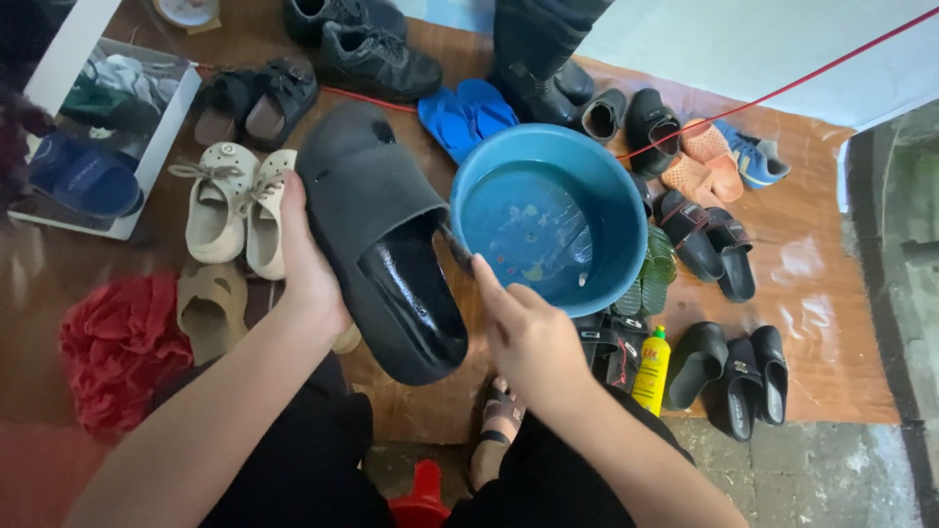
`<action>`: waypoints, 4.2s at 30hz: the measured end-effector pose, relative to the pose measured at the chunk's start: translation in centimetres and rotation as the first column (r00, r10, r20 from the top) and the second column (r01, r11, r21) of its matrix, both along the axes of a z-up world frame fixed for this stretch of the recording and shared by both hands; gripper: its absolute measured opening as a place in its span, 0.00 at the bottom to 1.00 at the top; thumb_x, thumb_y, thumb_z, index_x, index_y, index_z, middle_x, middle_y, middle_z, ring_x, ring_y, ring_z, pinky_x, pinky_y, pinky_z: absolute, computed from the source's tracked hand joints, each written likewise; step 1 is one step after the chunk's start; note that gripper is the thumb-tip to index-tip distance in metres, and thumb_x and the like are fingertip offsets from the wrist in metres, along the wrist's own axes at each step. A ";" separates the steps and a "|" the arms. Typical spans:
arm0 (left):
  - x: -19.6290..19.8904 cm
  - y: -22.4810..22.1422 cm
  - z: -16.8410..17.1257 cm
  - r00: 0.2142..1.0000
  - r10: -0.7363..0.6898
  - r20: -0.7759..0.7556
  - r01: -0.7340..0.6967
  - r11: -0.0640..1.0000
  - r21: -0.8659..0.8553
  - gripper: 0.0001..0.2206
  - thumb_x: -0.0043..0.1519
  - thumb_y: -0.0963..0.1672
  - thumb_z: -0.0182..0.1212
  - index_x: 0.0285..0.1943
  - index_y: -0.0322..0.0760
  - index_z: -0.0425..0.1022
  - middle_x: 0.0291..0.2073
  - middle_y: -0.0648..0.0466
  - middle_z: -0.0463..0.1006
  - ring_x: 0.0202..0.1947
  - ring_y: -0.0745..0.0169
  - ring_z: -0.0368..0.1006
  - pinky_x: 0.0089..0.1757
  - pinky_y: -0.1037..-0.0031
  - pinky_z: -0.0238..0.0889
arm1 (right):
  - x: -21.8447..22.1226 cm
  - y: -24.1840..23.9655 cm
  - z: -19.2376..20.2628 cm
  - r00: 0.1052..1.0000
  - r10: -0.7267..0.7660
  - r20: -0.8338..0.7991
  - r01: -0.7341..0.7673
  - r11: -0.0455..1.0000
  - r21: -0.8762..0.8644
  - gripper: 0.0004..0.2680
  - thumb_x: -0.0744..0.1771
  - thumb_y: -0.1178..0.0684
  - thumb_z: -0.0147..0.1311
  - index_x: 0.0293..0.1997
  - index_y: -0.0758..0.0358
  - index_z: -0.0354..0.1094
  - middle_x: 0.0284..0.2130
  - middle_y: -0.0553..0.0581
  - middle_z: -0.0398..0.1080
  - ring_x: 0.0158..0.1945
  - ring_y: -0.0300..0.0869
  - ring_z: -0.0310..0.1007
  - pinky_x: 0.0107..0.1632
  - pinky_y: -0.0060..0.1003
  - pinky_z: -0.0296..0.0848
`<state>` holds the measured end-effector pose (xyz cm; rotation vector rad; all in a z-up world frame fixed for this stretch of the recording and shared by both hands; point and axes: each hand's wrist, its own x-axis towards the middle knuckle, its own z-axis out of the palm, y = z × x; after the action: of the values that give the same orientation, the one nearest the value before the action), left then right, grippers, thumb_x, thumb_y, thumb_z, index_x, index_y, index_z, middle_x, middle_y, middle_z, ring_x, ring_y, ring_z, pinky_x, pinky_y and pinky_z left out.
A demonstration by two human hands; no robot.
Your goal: Cleaning a black slide sandal using a toothbrush and a basin of soapy water.
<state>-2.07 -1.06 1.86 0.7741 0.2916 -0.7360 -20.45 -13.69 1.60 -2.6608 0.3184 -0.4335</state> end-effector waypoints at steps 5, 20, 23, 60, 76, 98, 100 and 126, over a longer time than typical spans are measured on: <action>0.0 -0.3 -0.5 0.999 -0.042 -0.008 0.043 0.979 0.197 0.45 0.47 0.63 0.44 0.73 0.42 0.62 0.71 0.48 0.66 0.65 0.53 0.64 0.61 0.61 0.53 | 0.7 1.1 1.0 0.999 0.033 0.037 -0.034 0.999 0.039 0.19 0.65 0.65 0.55 0.65 0.68 0.66 0.25 0.54 0.70 0.21 0.40 0.69 0.29 0.36 0.71; 1.5 1.3 0.8 1.000 -0.003 0.001 0.003 0.977 0.214 0.38 0.51 0.60 0.47 0.71 0.45 0.63 0.65 0.50 0.69 0.60 0.57 0.67 0.56 0.67 0.59 | -2.4 -1.3 4.8 0.897 0.435 -0.081 -0.352 0.812 0.465 0.25 0.59 0.67 0.56 0.64 0.60 0.67 0.34 0.54 0.76 0.26 0.41 0.76 0.29 0.36 0.70; 1.6 1.2 0.2 0.994 -0.103 -0.018 0.105 0.981 0.163 0.41 0.50 0.62 0.43 0.75 0.51 0.59 0.68 0.49 0.68 0.61 0.52 0.68 0.55 0.64 0.58 | -2.6 -1.4 4.8 0.914 0.391 -0.107 -0.324 0.863 0.386 0.26 0.59 0.66 0.57 0.65 0.58 0.66 0.34 0.55 0.78 0.24 0.41 0.75 0.28 0.37 0.69; -1.5 -0.8 -1.4 0.978 -0.196 -0.075 0.208 0.953 0.219 0.51 0.45 0.66 0.41 0.78 0.40 0.56 0.74 0.39 0.60 0.69 0.37 0.59 0.62 0.49 0.49 | -2.5 0.9 2.7 0.993 -0.022 -0.118 -0.007 0.972 -0.237 0.21 0.64 0.61 0.54 0.66 0.74 0.63 0.25 0.58 0.68 0.14 0.43 0.65 0.18 0.36 0.69; -0.9 -0.9 -2.2 0.993 -0.112 -0.048 0.120 0.967 0.225 0.37 0.54 0.61 0.44 0.69 0.43 0.67 0.63 0.49 0.74 0.58 0.54 0.70 0.57 0.63 0.60 | -1.9 -0.2 5.2 0.972 0.237 -0.006 -0.235 0.966 0.104 0.17 0.65 0.63 0.55 0.61 0.70 0.68 0.23 0.55 0.68 0.18 0.40 0.65 0.23 0.35 0.65; -2.7 3.0 -9.3 0.731 0.117 0.673 0.216 0.895 -0.391 0.29 0.74 0.60 0.37 0.74 0.42 0.64 0.66 0.50 0.70 0.63 0.59 0.68 0.62 0.62 0.62 | -1.8 2.1 1.4 0.905 0.364 0.218 -0.335 0.929 -0.158 0.21 0.65 0.66 0.57 0.65 0.78 0.60 0.28 0.56 0.63 0.23 0.41 0.59 0.25 0.35 0.61; -2.6 2.9 -9.4 0.557 0.127 0.821 0.068 0.978 -0.198 0.27 0.76 0.57 0.29 0.70 0.40 0.65 0.62 0.51 0.71 0.57 0.62 0.69 0.60 0.66 0.63 | -1.7 2.0 1.5 0.917 0.324 0.231 -0.274 0.935 -0.223 0.20 0.64 0.66 0.57 0.64 0.76 0.62 0.28 0.55 0.62 0.23 0.41 0.59 0.25 0.36 0.61; -2.4 -0.6 -1.0 0.976 -0.219 -0.017 0.218 0.957 0.194 0.54 0.44 0.68 0.40 0.80 0.41 0.46 0.76 0.40 0.54 0.72 0.36 0.53 0.63 0.47 0.46 | -1.9 0.7 3.6 0.996 0.011 -0.084 -0.024 0.989 -0.146 0.22 0.63 0.62 0.55 0.67 0.66 0.64 0.26 0.54 0.70 0.19 0.41 0.70 0.24 0.36 0.72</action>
<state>-4.49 -1.67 0.87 1.0046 0.2793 -0.9234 -22.37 -12.99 5.17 -2.8291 0.2983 -0.3534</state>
